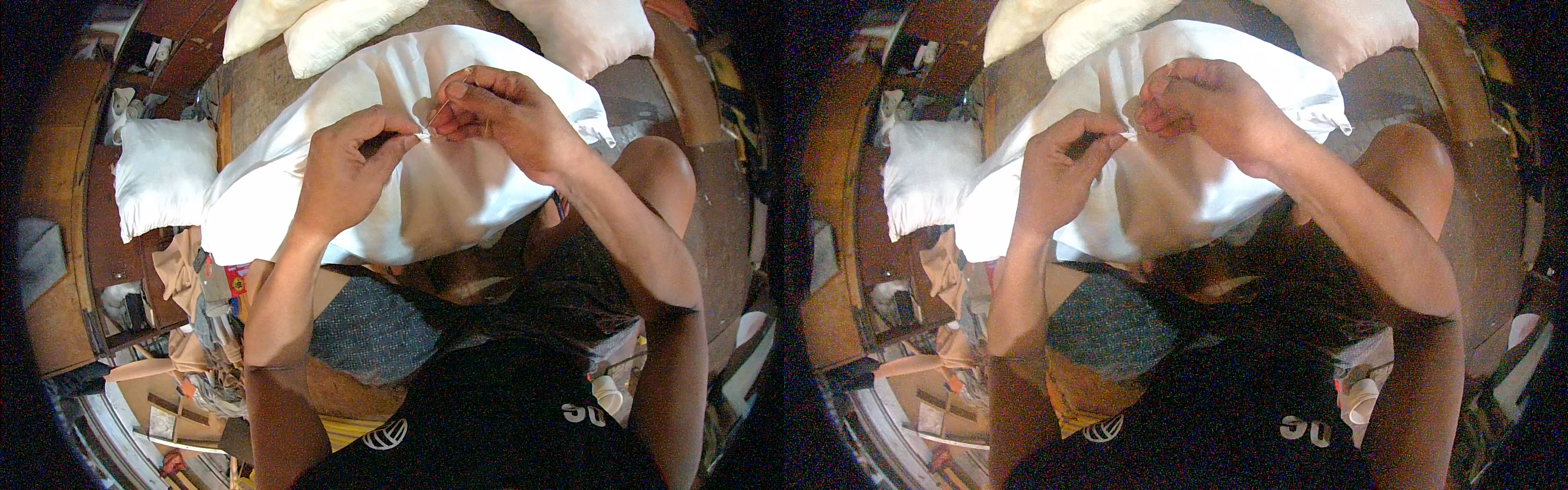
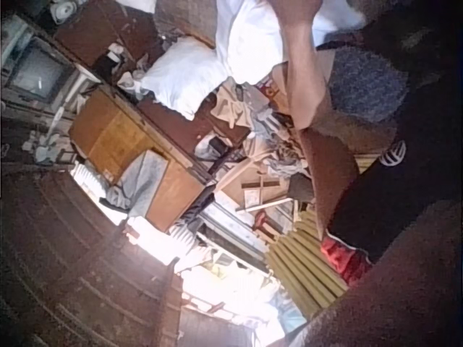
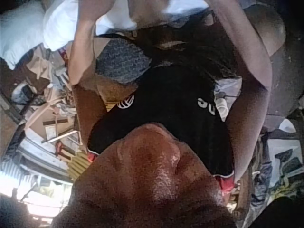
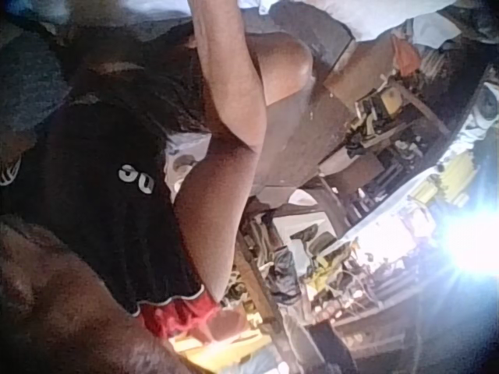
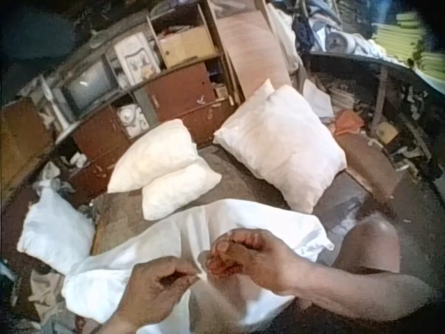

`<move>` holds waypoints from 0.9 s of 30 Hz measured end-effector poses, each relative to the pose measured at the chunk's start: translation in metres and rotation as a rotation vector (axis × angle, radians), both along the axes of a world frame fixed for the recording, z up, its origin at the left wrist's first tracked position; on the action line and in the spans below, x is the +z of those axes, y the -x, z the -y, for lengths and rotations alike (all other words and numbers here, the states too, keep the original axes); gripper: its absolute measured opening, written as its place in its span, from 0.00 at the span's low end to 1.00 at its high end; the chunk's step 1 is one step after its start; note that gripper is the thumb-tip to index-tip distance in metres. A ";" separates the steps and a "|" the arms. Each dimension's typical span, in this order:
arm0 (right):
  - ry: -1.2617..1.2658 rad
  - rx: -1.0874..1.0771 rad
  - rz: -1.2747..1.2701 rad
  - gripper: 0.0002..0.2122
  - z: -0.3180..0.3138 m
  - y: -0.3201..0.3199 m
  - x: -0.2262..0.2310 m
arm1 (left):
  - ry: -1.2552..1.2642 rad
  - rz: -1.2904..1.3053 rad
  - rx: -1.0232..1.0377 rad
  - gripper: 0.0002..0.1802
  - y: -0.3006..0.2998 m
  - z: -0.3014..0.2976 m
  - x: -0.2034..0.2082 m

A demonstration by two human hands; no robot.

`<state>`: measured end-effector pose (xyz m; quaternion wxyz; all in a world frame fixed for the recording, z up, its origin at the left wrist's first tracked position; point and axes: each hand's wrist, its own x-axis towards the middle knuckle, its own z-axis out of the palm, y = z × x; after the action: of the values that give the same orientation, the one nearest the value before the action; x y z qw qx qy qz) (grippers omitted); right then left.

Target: The person hand-sews the opening of a white pillowcase using a needle and thread. They repeatedly insert the needle through the fabric and pull the thread to close the seam.

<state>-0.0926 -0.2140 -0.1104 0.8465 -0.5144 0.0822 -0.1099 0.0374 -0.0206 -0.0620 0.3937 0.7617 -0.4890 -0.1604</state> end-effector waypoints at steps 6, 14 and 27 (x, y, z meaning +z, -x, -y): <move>0.187 -0.140 0.029 0.10 -0.008 -0.003 -0.001 | -0.010 -0.004 0.048 0.05 0.001 -0.001 0.001; 0.398 -0.159 0.078 0.12 -0.007 -0.002 0.001 | 0.007 0.023 0.065 0.05 0.004 -0.004 0.003; 0.061 0.043 0.031 0.12 0.001 -0.002 -0.001 | -0.018 -0.060 0.091 0.04 0.004 0.001 0.005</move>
<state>-0.0907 -0.2155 -0.1112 0.8338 -0.5398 0.0546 -0.1024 0.0338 -0.0214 -0.0567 0.4079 0.7815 -0.4406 -0.1695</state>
